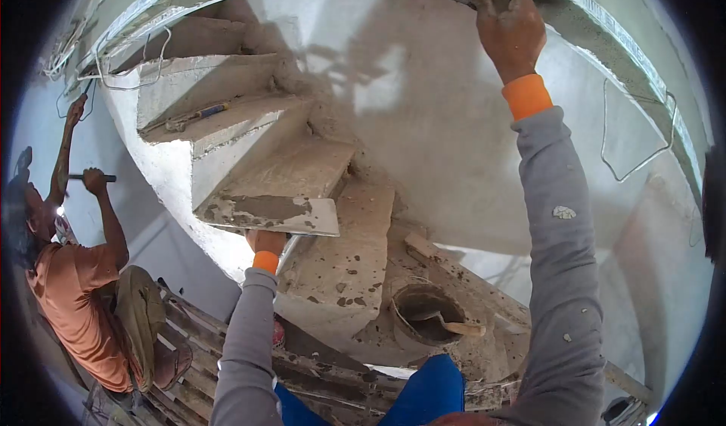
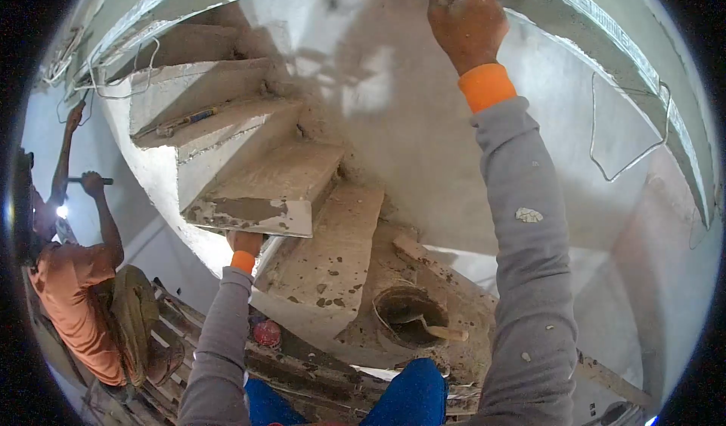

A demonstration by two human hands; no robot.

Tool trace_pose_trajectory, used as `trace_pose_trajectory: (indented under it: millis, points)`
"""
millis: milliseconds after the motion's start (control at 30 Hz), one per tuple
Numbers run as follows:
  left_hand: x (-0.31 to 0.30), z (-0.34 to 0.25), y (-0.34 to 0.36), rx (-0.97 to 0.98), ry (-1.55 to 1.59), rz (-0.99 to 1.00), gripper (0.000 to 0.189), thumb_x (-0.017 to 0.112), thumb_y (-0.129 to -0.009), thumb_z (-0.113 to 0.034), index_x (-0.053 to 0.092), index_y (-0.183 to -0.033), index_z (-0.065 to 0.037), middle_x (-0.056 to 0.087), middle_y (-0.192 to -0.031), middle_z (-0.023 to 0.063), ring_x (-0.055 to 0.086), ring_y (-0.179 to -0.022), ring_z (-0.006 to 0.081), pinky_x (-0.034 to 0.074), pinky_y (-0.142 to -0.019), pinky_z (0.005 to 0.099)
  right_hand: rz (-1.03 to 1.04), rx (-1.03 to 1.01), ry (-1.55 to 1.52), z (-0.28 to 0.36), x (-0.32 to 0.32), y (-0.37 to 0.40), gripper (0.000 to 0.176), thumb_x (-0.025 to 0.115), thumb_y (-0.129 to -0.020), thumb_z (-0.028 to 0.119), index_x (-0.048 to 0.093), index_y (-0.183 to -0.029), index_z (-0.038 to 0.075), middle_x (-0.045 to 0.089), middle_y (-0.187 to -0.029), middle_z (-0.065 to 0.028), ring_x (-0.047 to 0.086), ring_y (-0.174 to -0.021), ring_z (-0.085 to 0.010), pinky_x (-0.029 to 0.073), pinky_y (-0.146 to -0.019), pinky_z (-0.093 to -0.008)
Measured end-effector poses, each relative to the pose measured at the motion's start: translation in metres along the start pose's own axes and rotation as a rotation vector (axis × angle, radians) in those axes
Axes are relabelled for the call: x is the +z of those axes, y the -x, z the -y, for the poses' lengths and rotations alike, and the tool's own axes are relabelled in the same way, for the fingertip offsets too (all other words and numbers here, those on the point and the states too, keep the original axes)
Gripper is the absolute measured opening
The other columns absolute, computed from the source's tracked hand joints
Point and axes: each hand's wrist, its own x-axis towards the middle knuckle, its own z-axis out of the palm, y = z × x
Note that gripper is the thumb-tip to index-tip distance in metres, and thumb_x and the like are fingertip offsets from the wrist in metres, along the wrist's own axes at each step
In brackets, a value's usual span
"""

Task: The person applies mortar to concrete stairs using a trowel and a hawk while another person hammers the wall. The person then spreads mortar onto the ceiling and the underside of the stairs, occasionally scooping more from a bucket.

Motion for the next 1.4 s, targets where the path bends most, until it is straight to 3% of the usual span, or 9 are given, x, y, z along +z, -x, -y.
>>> trace_pose_trajectory:
  millis: [167, 367, 533, 700, 800, 1100, 1200, 1300, 1400]
  points:
    - [0.026, 0.013, -0.001, 0.049, 0.018, -0.155, 0.045, 0.049, -0.081, -0.041, 0.054, -0.122, -0.021, 0.052, -0.128, 0.0022, 0.043, -0.121, 0.0255, 0.026, -0.104, 0.0445, -0.085, -0.052, -0.087, -0.064, -0.018, 0.009, 0.032, 0.073, -0.074, 0.031, 0.059, -0.091, 0.008, 0.066, -0.081, -0.0089, 0.064, -0.075, -0.0263, 0.050, -0.068, -0.0332]
    - [-0.015, -0.008, 0.001, -0.034, -0.019, 0.090, 0.051, 0.049, -0.081, -0.044, 0.048, -0.128, -0.025, 0.042, -0.137, 0.0006, 0.033, -0.129, 0.0225, 0.020, -0.107, 0.0473, -0.087, -0.074, -0.074, -0.033, -0.009, 0.006, 0.033, 0.072, -0.073, 0.032, 0.060, -0.093, 0.009, 0.066, -0.086, -0.0103, 0.063, -0.076, -0.0289, 0.049, -0.068, -0.0354]
    - [0.001, -0.002, 0.000, 0.004, -0.066, 0.040, 0.047, 0.044, -0.085, -0.041, 0.049, -0.127, -0.022, 0.044, -0.136, 0.0025, 0.034, -0.128, 0.0260, 0.022, -0.106, 0.0457, -0.041, -0.098, -0.020, 0.016, 0.018, 0.002, 0.035, 0.073, -0.073, 0.031, 0.059, -0.094, 0.008, 0.065, -0.088, -0.0116, 0.062, -0.076, -0.0310, 0.048, -0.067, -0.0388]
    - [0.003, -0.001, -0.001, -0.003, -0.047, 0.015, 0.049, 0.046, -0.083, -0.041, 0.048, -0.128, -0.023, 0.042, -0.137, 0.0021, 0.032, -0.130, 0.0239, 0.019, -0.108, 0.0470, -0.036, 0.082, -0.165, -0.041, -0.014, 0.013, 0.033, 0.071, -0.076, 0.027, 0.058, -0.096, 0.005, 0.066, -0.086, -0.0102, 0.063, -0.078, -0.0266, 0.049, -0.072, -0.0335]
    - [-0.001, -0.002, 0.001, -0.006, -0.067, 0.033, 0.049, 0.045, -0.083, -0.041, 0.047, -0.129, -0.023, 0.041, -0.138, 0.0024, 0.032, -0.130, 0.0240, 0.019, -0.108, 0.0472, -0.044, 0.032, -0.115, -0.047, -0.001, 0.014, 0.032, 0.070, -0.076, 0.027, 0.059, -0.096, 0.005, 0.066, -0.086, -0.0095, 0.063, -0.079, -0.0256, 0.049, -0.072, -0.0325]
    - [0.029, 0.010, -0.005, 0.026, -0.057, -0.060, 0.046, 0.047, -0.083, -0.039, 0.051, -0.125, -0.022, 0.046, -0.133, 0.0028, 0.038, -0.125, 0.0249, 0.025, -0.105, 0.0445, -0.042, -0.195, -0.121, 0.065, 0.050, 0.004, 0.033, 0.067, -0.074, 0.024, 0.054, -0.095, 0.002, 0.060, -0.082, -0.0173, 0.059, -0.075, -0.0380, 0.047, -0.066, -0.0450]
    - [0.032, 0.015, -0.005, 0.048, -0.050, -0.115, 0.047, 0.049, -0.081, -0.040, 0.052, -0.124, -0.022, 0.047, -0.133, 0.0027, 0.037, -0.126, 0.0253, 0.024, -0.105, 0.0467, -0.120, -0.229, -0.182, 0.026, 0.045, 0.013, 0.032, 0.069, -0.077, 0.031, 0.059, -0.097, 0.008, 0.066, -0.090, -0.0097, 0.063, -0.082, -0.0277, 0.050, -0.070, -0.0346]
    - [0.026, 0.006, -0.003, 0.060, -0.041, -0.143, 0.046, 0.050, -0.081, -0.041, 0.053, -0.123, -0.023, 0.047, -0.132, 0.0027, 0.037, -0.126, 0.0258, 0.023, -0.105, 0.0480, -0.112, -0.115, -0.189, 0.006, 0.034, 0.017, 0.031, 0.070, -0.077, 0.031, 0.061, -0.096, 0.008, 0.066, -0.082, -0.0083, 0.063, -0.073, -0.0270, 0.050, -0.064, -0.0331]
    - [-0.016, -0.010, 0.001, 0.018, 0.029, -0.072, 0.047, 0.051, -0.080, -0.041, 0.053, -0.123, -0.022, 0.047, -0.132, 0.0042, 0.037, -0.126, 0.0275, 0.024, -0.105, 0.0474, -0.169, -0.266, -0.187, 0.017, 0.056, 0.012, 0.029, 0.070, -0.077, 0.031, 0.060, -0.094, 0.009, 0.066, -0.079, -0.0075, 0.063, -0.070, -0.0264, 0.050, -0.062, -0.0332]
